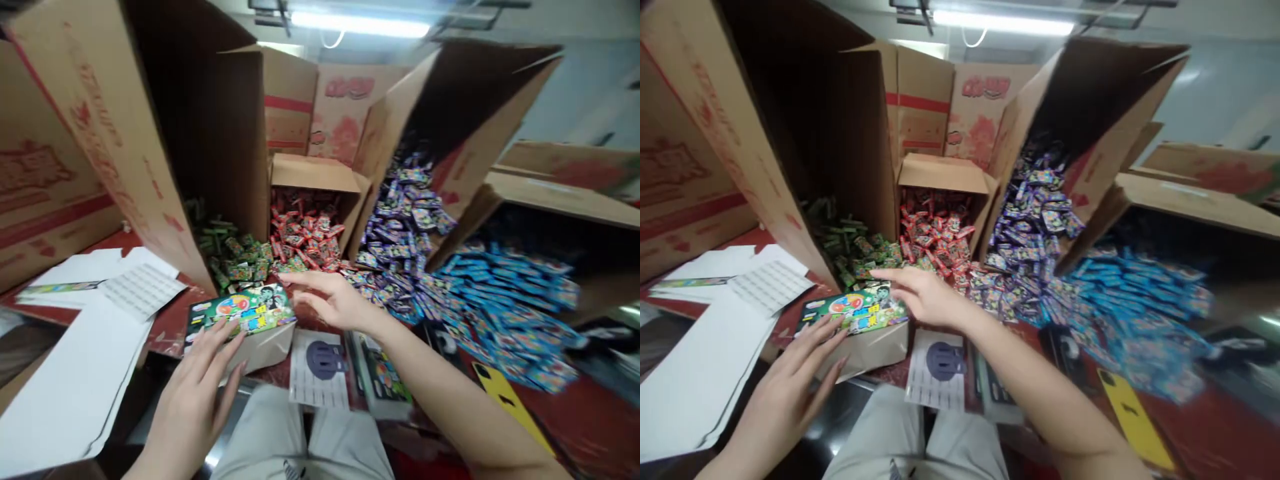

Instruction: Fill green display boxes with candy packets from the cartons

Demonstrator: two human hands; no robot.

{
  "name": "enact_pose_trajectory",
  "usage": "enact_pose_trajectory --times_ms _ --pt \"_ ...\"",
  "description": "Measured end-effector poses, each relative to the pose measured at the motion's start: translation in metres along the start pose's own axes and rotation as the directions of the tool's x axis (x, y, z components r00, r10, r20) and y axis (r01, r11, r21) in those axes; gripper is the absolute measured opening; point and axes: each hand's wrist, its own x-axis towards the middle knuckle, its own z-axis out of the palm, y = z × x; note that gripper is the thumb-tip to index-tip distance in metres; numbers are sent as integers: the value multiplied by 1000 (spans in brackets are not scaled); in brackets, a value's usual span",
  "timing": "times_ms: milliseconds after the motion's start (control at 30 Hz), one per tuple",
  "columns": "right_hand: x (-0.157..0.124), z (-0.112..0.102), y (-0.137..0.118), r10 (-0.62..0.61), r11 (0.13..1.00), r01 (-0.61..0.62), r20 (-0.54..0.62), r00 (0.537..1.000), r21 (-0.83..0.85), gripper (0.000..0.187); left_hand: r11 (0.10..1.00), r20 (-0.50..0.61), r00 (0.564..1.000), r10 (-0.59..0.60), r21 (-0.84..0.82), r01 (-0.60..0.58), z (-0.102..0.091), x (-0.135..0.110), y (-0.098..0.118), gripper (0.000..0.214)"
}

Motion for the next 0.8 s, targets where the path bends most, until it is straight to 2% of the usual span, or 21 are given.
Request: enact_pose_trajectory --times_ms 67,133,233,367,500,667,800 --pt "30 16 0 -9 999 15 167 986 -36 41 998 41 999 -22 58 20 6 -8 -11 49" --pt "50 32 4 -8 998 27 313 950 -56 40 996 24 1000 -20 84 18 12 -11 -16 49" --pt "64 50 12 -19 999 38 434 901 -34 37 996 -21 1000 -6 88 8 15 -10 -14 45" --pt "67 64 14 -40 998 62 496 867 -28 36 994 -52 999 -15 103 21 11 -3 -8 40" --pt "67 75 11 -30 987 111 538 842 -118 33 996 -80 996 -34 79 41 10 0 -6 29" --pt "67 82 12 -9 982 105 522 853 -155 31 996 -76 995 -66 56 70 10 1 -6 20" --pt "63 83 14 -74 985 139 483 873 -101 31 996 -69 996 -54 64 58 9 1 -6 18"
